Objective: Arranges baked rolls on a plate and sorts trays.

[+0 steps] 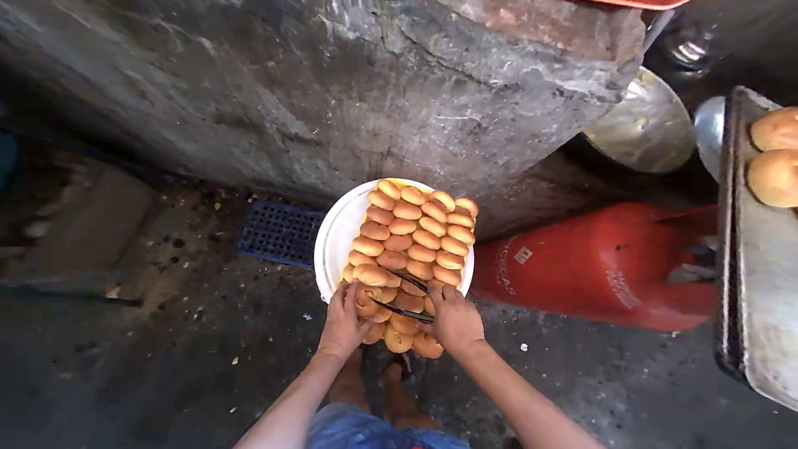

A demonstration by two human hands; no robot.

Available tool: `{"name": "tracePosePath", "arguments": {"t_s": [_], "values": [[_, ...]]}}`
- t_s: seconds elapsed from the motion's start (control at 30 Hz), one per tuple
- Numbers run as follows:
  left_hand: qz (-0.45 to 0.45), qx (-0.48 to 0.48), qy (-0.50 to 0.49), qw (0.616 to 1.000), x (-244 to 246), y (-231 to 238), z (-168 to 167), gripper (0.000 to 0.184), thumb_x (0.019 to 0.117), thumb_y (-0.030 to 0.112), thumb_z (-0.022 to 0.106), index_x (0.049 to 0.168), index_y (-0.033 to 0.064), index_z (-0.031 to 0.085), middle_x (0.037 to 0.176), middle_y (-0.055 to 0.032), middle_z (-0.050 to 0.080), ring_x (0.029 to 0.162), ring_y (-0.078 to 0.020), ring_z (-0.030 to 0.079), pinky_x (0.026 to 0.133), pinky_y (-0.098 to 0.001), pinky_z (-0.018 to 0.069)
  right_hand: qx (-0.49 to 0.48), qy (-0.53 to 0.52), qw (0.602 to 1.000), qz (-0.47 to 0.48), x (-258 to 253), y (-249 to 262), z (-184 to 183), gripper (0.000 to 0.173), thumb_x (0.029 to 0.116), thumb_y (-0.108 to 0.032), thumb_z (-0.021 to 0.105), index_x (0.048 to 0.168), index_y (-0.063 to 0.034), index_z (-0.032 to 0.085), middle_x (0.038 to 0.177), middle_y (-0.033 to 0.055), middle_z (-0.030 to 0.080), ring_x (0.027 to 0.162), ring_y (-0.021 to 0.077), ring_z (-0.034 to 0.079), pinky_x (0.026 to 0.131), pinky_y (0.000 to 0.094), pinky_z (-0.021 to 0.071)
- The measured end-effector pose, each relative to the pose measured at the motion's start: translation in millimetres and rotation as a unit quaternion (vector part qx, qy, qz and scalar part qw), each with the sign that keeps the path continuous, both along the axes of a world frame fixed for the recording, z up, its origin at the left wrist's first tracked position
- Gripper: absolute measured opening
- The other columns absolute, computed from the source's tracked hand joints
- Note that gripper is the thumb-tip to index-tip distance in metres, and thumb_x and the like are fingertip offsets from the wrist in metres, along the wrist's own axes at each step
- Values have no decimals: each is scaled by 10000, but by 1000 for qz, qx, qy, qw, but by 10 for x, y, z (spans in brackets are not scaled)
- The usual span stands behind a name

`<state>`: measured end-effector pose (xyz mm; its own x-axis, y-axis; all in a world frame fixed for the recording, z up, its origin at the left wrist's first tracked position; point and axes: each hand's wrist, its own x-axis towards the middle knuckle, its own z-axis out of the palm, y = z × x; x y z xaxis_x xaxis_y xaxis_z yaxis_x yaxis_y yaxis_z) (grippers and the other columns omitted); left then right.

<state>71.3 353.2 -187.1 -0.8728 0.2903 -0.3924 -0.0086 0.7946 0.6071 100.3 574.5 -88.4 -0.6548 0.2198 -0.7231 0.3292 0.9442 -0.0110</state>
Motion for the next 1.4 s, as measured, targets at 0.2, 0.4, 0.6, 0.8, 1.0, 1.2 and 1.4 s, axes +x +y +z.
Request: {"name": "tracePosePath", "arguments": {"t_s": [0.2, 0.4, 0.6, 0.8, 1.0, 1.2, 1.4], "values": [[28, -20, 14, 999, 54, 151, 63, 981, 830, 315, 854, 1590, 26, 306, 1468, -314, 474, 1365, -459, 485, 1138, -528, 421, -15, 1, 999, -34, 37, 137, 251, 860, 860, -606, 743, 1546, -186, 439, 1462, 137, 532, 1339, 332, 531, 1030, 513, 496], [79, 23, 109, 991, 48, 222, 64, 1066, 728, 391, 902, 1576, 46, 355, 1595, -368, 243, 1383, -555, 417, 1075, -614, 447, -53, 45, 996, -62, 160, 245, 643, 916, 820, -661, 753, 1543, -184, 457, 1428, 137, 564, 1286, 323, 574, 1007, 500, 514], [34, 3, 58, 998, -343, 420, 279, 613, 885, 260, 805, 1431, 88, 585, 1524, -308, 421, 1389, -480, 447, 1116, -582, 423, -48, 171, 980, -93, 370, 537, 914, 919, 754, -673, 804, 1478, -168, 547, 1251, 143, 652, 1101, 327, 663, 882, 516, 566], [9, 60, 91, 994, -269, 373, 169, 443, 957, 188, 719, 1335, -14, 606, 1467, -279, 491, 1309, -435, 548, 1061, -550, 488, -49, 240, 963, -114, 552, 713, 962, 936, 718, -641, 847, 1451, -128, 572, 1222, 170, 667, 1060, 362, 679, 840, 554, 573], [35, 53, 66, 996, -237, 357, 162, 680, 861, 224, 809, 1446, 29, 522, 1533, -308, 401, 1354, -471, 495, 1070, -591, 471, -80, 309, 943, -93, 730, 733, 1222, 936, 688, -683, 821, 1415, -134, 607, 1136, 141, 687, 956, 330, 695, 759, 535, 590], [-82, 47, 133, 987, -348, 425, 113, 583, 923, 236, 747, 1440, 36, 568, 1470, -405, 428, 1346, -610, 429, 1095, -702, 383, 8, 503, 853, -137, 896, 1435, 2108, 825, 707, -659, 799, 1348, -157, 665, 1074, 67, 720, 907, 226, 705, 734, 490, 601], [-158, 33, 74, 984, -482, 283, 321, 566, 972, 266, 669, 1460, 11, 533, 1498, -376, 419, 1402, -566, 393, 1158, -649, 336, 226, 361, 829, -362, 1102, 2954, 2834, 788, 805, -534, 847, 1405, -95, 586, 1181, 308, 654, 1054, 531, 631, 831, 759, 464]]}}
